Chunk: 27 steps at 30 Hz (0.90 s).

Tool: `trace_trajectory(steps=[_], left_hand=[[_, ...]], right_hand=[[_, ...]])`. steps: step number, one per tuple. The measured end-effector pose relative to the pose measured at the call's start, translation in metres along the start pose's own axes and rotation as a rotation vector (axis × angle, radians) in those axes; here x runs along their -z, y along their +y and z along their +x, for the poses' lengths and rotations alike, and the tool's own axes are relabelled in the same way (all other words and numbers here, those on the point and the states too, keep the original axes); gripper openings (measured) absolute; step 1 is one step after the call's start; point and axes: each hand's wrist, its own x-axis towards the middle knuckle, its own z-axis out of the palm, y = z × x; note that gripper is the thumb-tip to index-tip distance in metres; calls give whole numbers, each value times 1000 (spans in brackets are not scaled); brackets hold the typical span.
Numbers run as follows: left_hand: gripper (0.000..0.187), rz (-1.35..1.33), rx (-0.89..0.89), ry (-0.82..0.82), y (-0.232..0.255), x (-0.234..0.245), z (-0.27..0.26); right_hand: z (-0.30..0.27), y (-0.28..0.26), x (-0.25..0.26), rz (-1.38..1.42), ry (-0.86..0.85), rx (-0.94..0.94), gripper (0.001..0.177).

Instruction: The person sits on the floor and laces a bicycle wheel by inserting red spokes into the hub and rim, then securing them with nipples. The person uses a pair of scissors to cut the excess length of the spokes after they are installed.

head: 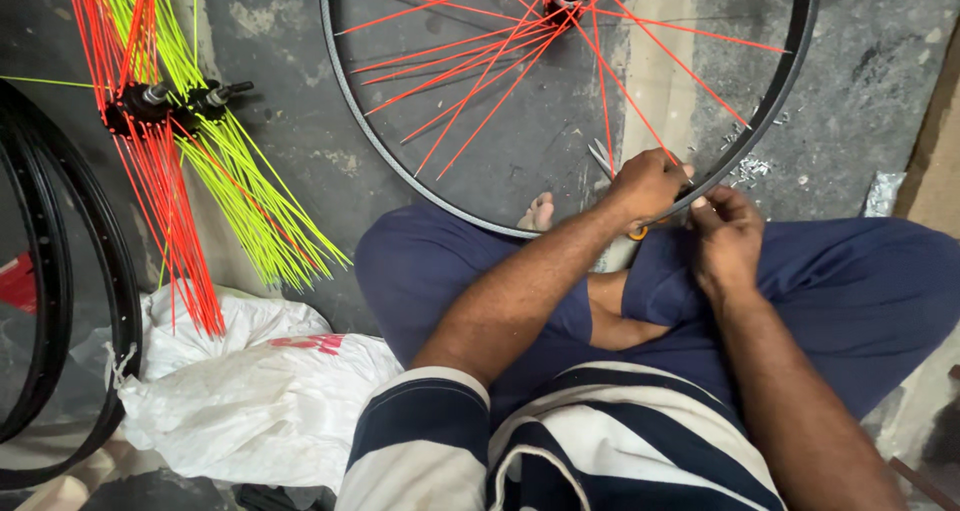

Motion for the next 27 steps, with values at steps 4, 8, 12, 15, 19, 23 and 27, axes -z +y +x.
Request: trace_trajectory(steps=[4,8,12,15,19,23,27], left_hand=[[37,58,-8,7,-1,2,1],[35,37,-21,-29,3,7,-1],[34,-31,15,-42,9,8,-7],[33,-78,43,-54,9,9,-8],[32,6,-85,-7,5,8,-5],[30,-17,-8,-36,12,12,-9],[25,-166,55,-162,14,11,-13]], right_hand=[[-2,2,1,-61,17,25,13],[0,3,0,86,38,-5,14],[2,9,0,-9,55,49,16],[0,10,-2,11,55,33,16],[2,12,0,-3,49,38,16],[6,16,3,-16,121,32,17],[9,22,9,-45,102,57,18]])
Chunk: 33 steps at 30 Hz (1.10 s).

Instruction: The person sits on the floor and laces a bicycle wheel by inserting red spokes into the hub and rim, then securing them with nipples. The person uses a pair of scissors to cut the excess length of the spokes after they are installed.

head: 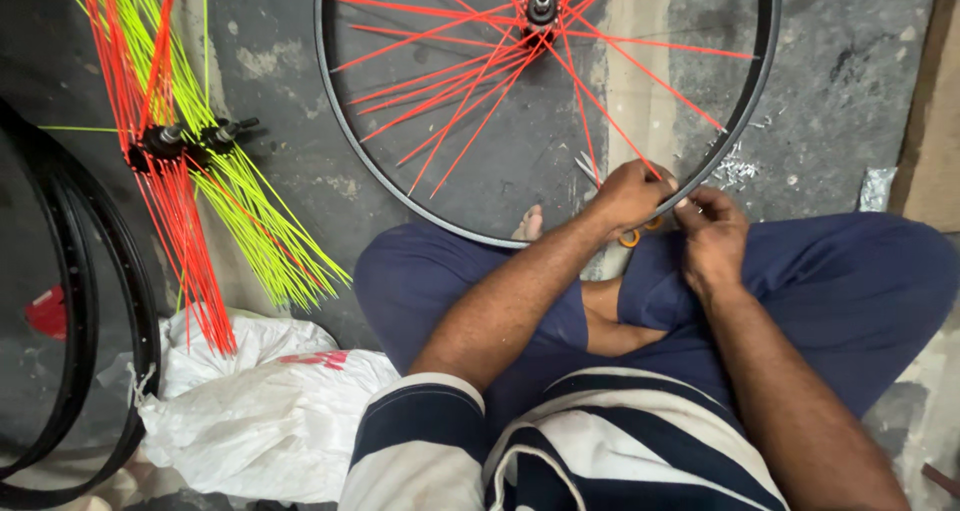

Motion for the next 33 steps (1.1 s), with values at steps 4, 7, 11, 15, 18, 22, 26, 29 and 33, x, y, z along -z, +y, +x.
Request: trace_trajectory(steps=[4,7,11,15,18,22,26,29,33], left_hand=[[21,45,-145,41,-11,-3,8],[27,459,-271,202,-13,-6,8],[30,292,-139,40,-16,-1,6],[29,351,-247,92,-22,-5,12],[31,574,-295,171,-20,-5,11],[29,130,-137,-60,-13,2,5],[34,547,-277,143,-11,-3,1],[38,610,-249,210,-9,-9,-5],[33,432,-310,105,-6,0,-4]], right_hand=[[-3,-8,-1,-150,11,-17,22],[-7,-16,-5,-158,0,-37,22],[-8,-15,-5,-123,-23,-13,21],[-4,-4,-2,-114,-22,21,26],[-2,-3,-3,-173,-17,23,24],[-7,-11,-4,-201,-1,18,26],[-6,-12,-7,-99,-24,55,28],[-10,-13,-8,-187,-21,30,27],[-11,-16,-8,-153,-12,33,28]])
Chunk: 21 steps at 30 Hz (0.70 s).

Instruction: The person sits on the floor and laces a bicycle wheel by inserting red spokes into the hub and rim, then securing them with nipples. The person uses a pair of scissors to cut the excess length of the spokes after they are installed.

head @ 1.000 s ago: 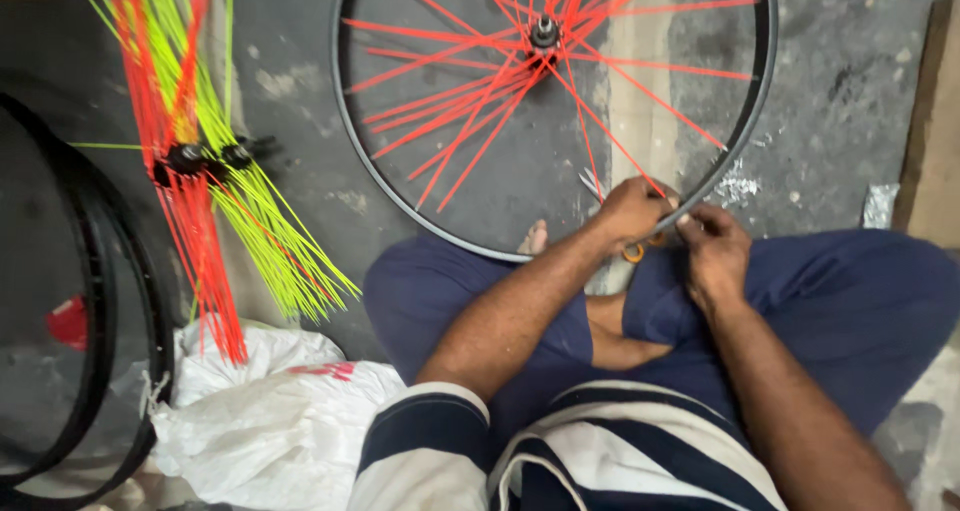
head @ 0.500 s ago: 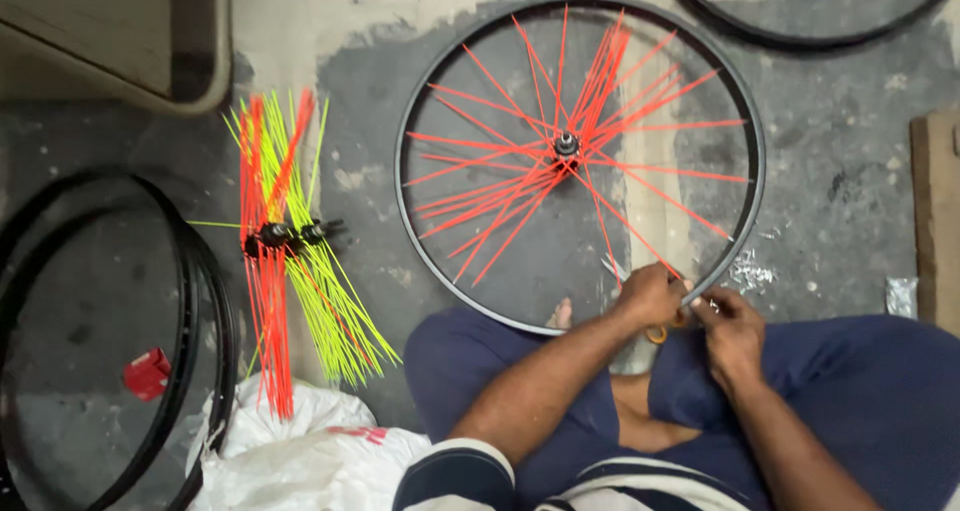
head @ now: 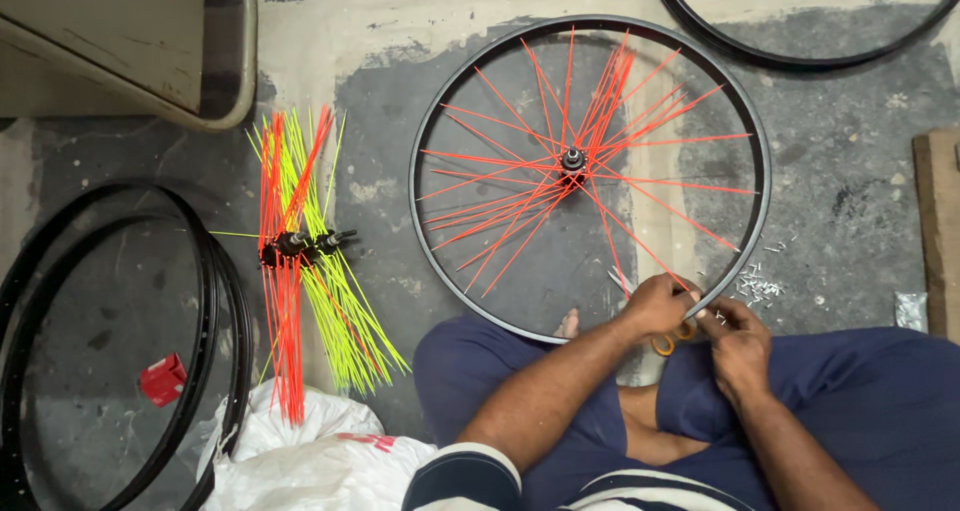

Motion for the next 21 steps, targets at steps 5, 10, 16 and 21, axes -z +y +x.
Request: trace_trajectory(steps=[5,10,16,21], left_hand=[[40,186,56,80,2,-9,-7],[38,-12,64,-52,3,3,3],[41,435,176,-122,69,41,-16],[20,855,-604,11,84,71,9]], right_hand=[[-2,-2,0,-69,4,6,26],[0,-2,0,6,-20,38,24],[1,3,-4,185,-36,-77,20],[4,8,-10,137,-42,-34,15]])
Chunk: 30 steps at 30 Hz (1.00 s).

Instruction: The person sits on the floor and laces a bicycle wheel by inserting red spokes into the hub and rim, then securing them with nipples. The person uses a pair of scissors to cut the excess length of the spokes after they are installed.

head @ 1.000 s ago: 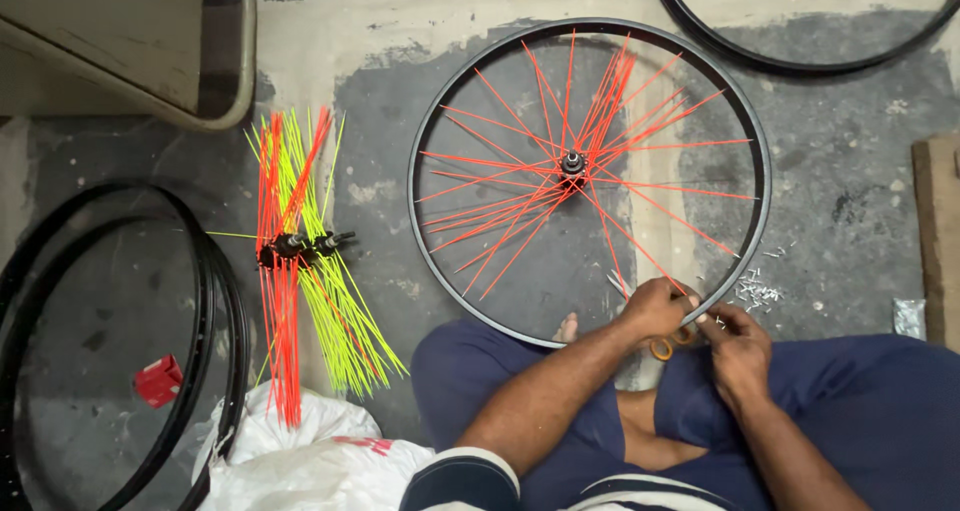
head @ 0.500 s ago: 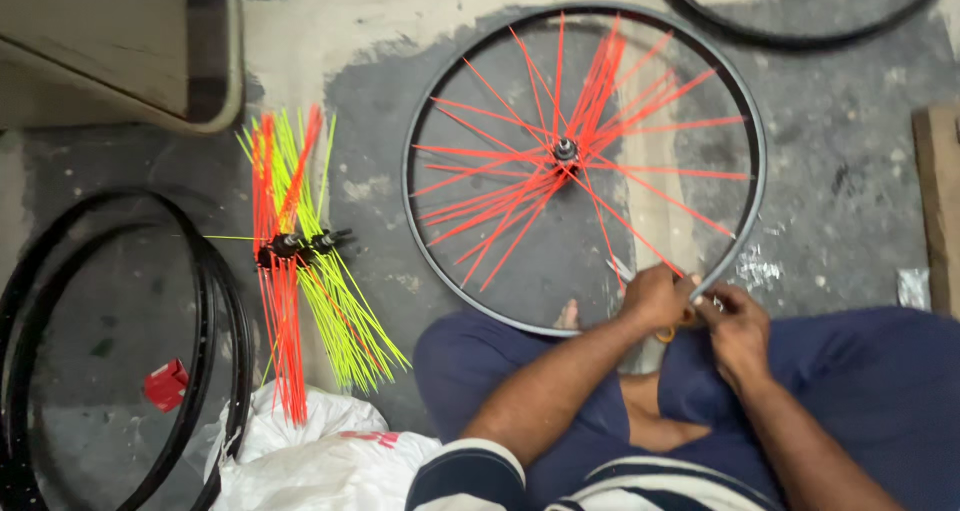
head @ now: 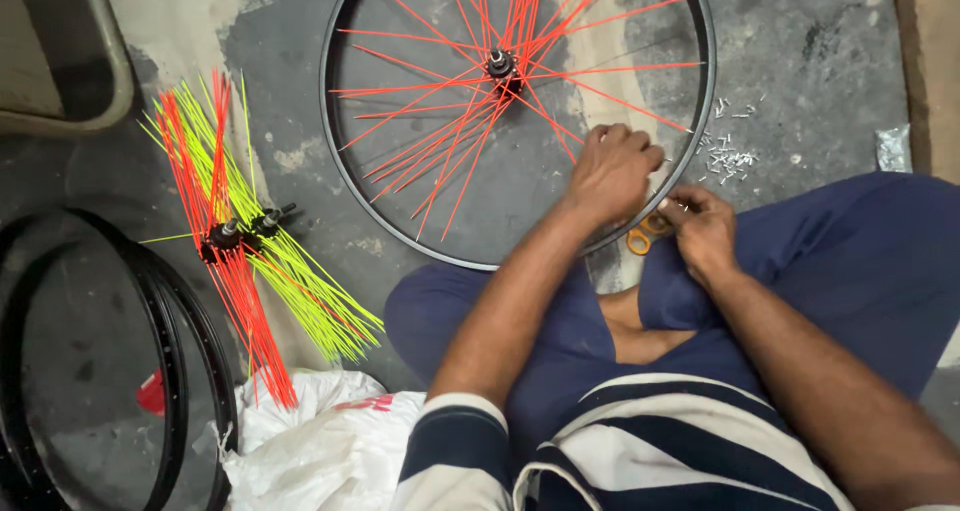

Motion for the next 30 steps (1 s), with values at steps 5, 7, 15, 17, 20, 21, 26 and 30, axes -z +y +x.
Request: trace_trajectory(steps=[5,7,15,17,20,21,26,30], left_hand=[[31,-293,12,-345,-26,-11,2],[29,-381,-6,-287,-24,-17,-1],[22,-421,80,-281,-15,-27,1],[26,-398,65,-283,-11,-25,1],[32,-381,56,-269,-8,-22,0],[33,-380,55,-262,-7,-22,0],[30,-401,57,-242,-11,-28,-2],[20,-417,75,-252,-17,-38,-4]], right_hand=[[-2,-10,-3,8,11,-39,17],[-2,-13,-4,15,15,-26,17],[-3,-11,-1,-1,-19,-15,17],[-4,-10,1,-51,-21,0,18],[-3,-7,1,8,-37,12,18],[-3,-6,2,8,-41,10,17],[-1,0,2,37,-27,36,18],[-1,-2,2,62,-30,-23,18]])
